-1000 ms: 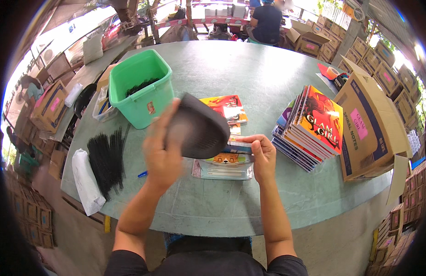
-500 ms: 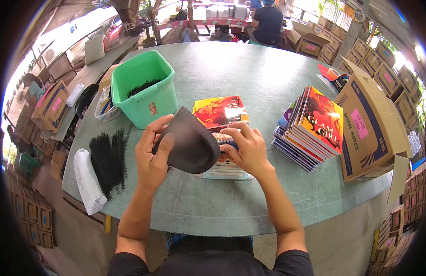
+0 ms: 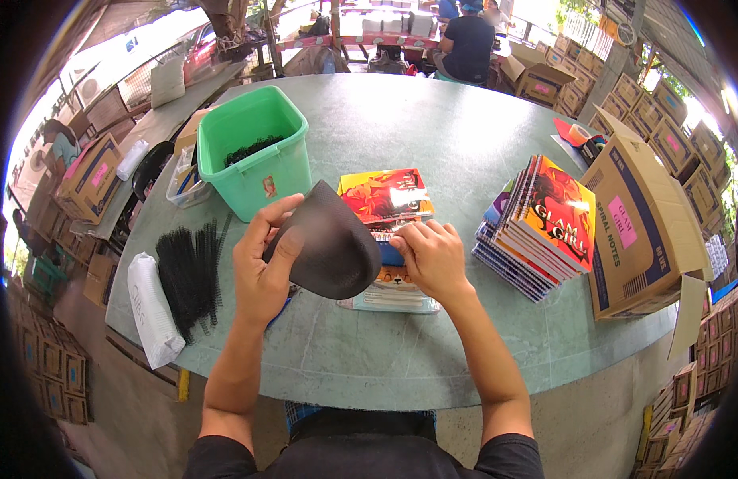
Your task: The person threads a black spiral binding through the pre-punched holes of a notebook cover and pages by hand, trims the excess wire using blue pliers, and places the completed notebooks into a cardboard box.
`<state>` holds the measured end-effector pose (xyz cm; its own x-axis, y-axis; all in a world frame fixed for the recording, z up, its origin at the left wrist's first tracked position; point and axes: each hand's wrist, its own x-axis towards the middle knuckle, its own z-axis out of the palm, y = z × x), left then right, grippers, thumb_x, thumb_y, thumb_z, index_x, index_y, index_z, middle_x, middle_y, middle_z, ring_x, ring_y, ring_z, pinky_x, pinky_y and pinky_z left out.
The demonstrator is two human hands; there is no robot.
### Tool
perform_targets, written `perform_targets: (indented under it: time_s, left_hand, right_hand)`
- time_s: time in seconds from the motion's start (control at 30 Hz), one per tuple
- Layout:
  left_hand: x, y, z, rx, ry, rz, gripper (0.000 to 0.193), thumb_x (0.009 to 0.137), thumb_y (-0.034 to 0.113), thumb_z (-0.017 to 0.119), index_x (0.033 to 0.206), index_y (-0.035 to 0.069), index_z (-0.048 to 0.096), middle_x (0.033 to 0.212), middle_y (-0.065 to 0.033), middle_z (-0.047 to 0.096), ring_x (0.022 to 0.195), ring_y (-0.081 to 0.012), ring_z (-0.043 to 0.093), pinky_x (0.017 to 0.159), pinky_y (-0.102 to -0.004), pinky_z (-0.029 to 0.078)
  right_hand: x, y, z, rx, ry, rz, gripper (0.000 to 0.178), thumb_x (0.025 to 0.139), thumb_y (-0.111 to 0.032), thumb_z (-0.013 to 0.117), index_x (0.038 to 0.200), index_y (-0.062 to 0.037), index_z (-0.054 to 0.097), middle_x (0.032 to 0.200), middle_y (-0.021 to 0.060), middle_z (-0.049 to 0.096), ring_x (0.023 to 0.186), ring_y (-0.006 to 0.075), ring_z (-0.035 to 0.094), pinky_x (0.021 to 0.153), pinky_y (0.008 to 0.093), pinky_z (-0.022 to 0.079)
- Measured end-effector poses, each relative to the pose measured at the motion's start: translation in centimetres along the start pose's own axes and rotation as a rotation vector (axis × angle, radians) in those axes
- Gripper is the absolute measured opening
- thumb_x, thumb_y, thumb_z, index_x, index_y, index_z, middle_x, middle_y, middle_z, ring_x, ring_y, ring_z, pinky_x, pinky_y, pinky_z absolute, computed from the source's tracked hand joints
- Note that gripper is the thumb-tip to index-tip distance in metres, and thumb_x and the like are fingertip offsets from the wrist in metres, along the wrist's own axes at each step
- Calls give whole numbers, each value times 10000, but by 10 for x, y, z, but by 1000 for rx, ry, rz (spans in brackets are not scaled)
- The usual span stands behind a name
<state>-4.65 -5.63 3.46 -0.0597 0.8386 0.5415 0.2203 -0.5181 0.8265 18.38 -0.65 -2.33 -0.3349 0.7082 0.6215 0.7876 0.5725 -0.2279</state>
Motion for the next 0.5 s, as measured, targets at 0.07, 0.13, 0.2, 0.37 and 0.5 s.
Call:
perform_targets:
  time_s: [0.07,0.13,0.2,0.37,0.5]
  left_hand:
    - [2,-3,5,102,55,80,331,880,128,572,1201,45,559,963,-99,630,806,-142,597,754,-275,472]
    - [4,-18,17,344,152,257,361,857,97,574,1217,70,559,939,-136,628,785,-196,618,758,-312,489]
    - [-18,-29,35,510,-293,108,409,832,55,564,1235,122,560,871,-176,597,772,-295,611,759,-371,501]
    - [-14,-23,48,369,-100,200,382,840,92,589,1209,189,588,844,-166,582,747,-324,608,706,-409,511]
    - [-26,-38,56,507,-412,113,419,810,38,605,1210,159,594,828,-146,572,770,-282,602,703,-382,503]
  right_hand:
    - [0,-1,-1,11,-12,16,127,784,-203,669,869,-120,627,774,27,623,768,205,592,676,337,409]
    - [0,-2,-4,144,67,-31,163,770,-142,693,915,-96,633,851,48,652,774,203,607,696,325,438]
    - [-2,0,-7,385,70,129,174,763,-90,696,927,-75,640,862,68,666,785,181,622,717,299,468]
    - [-26,29,-12,1057,-26,507,151,812,-52,683,948,-1,645,916,76,679,830,95,610,735,217,483]
    - [-38,23,1,992,76,628,163,853,-100,656,965,17,643,898,51,663,820,84,596,720,206,474]
